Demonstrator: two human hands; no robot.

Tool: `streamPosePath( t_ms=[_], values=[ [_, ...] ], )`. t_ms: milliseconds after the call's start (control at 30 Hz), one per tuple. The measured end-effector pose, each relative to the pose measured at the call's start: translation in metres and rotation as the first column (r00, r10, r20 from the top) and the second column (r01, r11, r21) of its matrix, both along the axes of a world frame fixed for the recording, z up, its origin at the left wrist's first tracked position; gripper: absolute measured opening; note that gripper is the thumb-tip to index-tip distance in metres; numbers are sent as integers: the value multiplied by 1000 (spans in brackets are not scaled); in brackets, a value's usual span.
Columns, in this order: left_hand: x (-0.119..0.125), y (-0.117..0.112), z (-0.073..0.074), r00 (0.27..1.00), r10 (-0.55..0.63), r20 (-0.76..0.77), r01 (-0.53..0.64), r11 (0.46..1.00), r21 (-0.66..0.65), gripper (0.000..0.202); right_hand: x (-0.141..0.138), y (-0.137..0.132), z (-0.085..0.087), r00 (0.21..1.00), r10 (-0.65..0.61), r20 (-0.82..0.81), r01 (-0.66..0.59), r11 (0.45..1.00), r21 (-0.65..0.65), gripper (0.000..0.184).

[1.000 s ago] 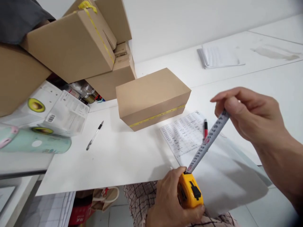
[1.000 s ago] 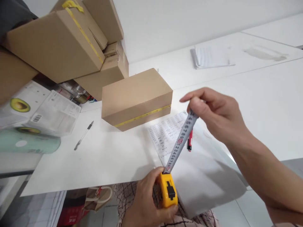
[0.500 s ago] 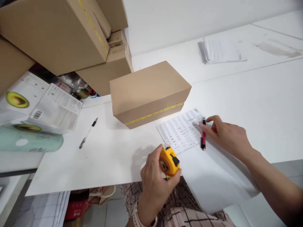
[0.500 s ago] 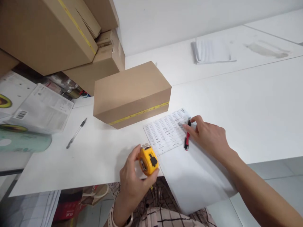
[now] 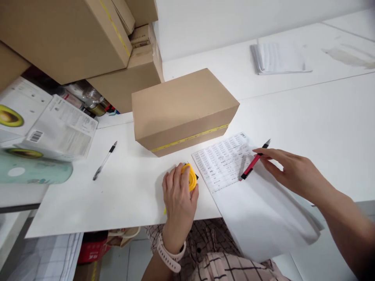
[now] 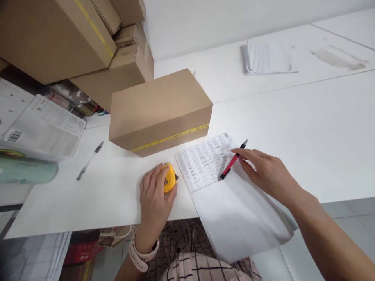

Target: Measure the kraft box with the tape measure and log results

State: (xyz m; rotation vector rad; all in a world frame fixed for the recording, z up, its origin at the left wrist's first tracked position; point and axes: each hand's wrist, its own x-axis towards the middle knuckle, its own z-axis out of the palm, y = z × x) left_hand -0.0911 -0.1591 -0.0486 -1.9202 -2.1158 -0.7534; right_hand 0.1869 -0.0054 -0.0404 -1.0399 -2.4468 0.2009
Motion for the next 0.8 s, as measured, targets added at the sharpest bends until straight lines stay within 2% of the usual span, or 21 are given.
streamPosePath(
  t_ms=[100, 133, 167, 233, 267, 300, 333, 367, 400, 433, 467, 500, 567, 633, 733, 800],
  values=[
    [24, -5, 4, 997, -42, 71, 33, 992, 119, 37, -4, -7, 0, 994, -80, -72, 87, 990, 110, 11],
    [36, -7, 5, 988, -102, 117, 86, 987, 138, 35, -7, -10, -2, 986, -121, -112, 134, 983, 122, 6],
    [48, -8, 5, 971, -181, 156, 160, 977, 138, 33, -11, -13, -3, 973, -160, -164, 180, 977, 118, 11],
    [72, -9, 0, 927, -330, 181, 323, 944, 68, 34, -22, -19, -6, 930, -228, -289, 236, 972, -7, 19],
    [81, -9, -4, 909, -381, 168, 385, 923, 11, 41, -28, -22, -7, 903, -251, -349, 213, 966, -144, 18],
    [88, -8, -9, 899, -413, 143, 423, 905, -50, 52, -35, -23, -6, 877, -269, -399, 145, 938, -314, 18],
    [92, -6, -14, 894, -432, 117, 444, 890, -107, 63, -43, -24, -4, 857, -283, -430, 46, 874, -484, 20],
    [93, -4, -19, 892, -442, 97, 452, 879, -155, 73, -50, -23, -2, 848, -295, -440, -52, 781, -622, 25],
    [92, -2, -24, 891, -446, 84, 454, 870, -193, 79, -56, -22, -1, 850, -298, -434, -127, 684, -718, 29],
    [88, -1, -26, 890, -449, 79, 455, 862, -223, 81, -62, -20, 1, 856, -298, -422, -167, 614, -771, 30],
    [83, 0, -28, 889, -452, 80, 456, 854, -249, 80, -67, -18, 2, 861, -304, -407, -173, 579, -797, 30],
    [78, 1, -28, 886, -455, 85, 460, 845, -271, 79, -71, -16, 1, 863, -317, -394, -158, 572, -805, 31],
    [68, 2, -25, 880, -463, 102, 471, 828, -303, 77, -76, -13, -3, 852, -338, -401, -134, 599, -789, 34],
    [62, 3, -21, 877, -464, 124, 478, 815, -327, 76, -79, -13, -10, 840, -330, -430, -146, 626, -766, 31],
    [60, 3, -17, 881, -448, 154, 473, 813, -341, 74, -81, -16, -18, 855, -276, -438, -181, 633, -752, 25],
    [60, 3, -17, 886, -436, 160, 464, 818, -341, 75, -83, -18, -21, 869, -265, -418, -156, 656, -738, 24]
  ],
)
